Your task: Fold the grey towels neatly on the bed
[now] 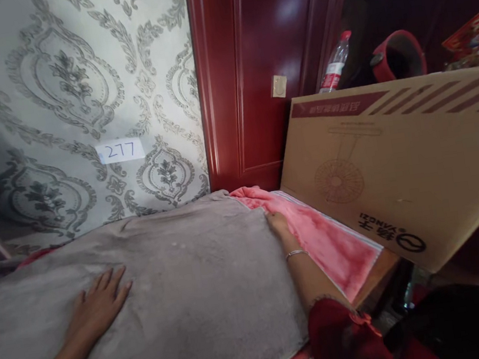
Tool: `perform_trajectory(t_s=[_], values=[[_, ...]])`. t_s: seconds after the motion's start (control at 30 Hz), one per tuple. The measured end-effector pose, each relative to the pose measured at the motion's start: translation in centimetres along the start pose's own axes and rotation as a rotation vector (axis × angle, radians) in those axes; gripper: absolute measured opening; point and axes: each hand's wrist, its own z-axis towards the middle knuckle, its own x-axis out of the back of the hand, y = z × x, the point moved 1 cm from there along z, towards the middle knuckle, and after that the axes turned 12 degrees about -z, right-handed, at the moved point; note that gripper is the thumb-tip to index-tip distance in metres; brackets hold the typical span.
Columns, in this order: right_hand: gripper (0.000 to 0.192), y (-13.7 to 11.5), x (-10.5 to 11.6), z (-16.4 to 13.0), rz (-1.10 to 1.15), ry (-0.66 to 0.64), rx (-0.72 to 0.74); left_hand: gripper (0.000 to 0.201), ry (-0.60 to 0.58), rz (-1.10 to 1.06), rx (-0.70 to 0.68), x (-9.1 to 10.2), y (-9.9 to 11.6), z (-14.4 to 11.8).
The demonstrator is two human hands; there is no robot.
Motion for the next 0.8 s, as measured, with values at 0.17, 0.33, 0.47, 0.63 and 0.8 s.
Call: perform_trajectory(t_s=[0.17, 0.33, 0.47, 0.63, 0.8], values=[[0.027, 0.3, 0.1, -1.5, -0.014, -0.012, -0.017, 0.067, 0.006, -0.015, -0.002, 0.0, 0.1, -0.1], [0.03, 0.2, 0.6, -1.9, -0.014, -0.037, -0.028, 0.068, 0.002, -0.017, -0.005, 0.0, 0.0, 0.0], [0.039, 1.6, 2.2, -2.6, -0.055, -0.102, -0.046, 0.068, 0.035, -0.036, -0.029, -0.2, -0.2, 0.1], [0.031, 3.5, 3.3, -5.0, -0.14, -0.105, -0.022, 0.068, 0.045, -0.076, -0.025, -0.1, 0.0, 0.1], [0.03, 3.4, 3.1, -6.3, -0.171, -0.061, 0.012, 0.068, 0.035, -0.077, -0.04, 0.2, 0.2, 0.1]])
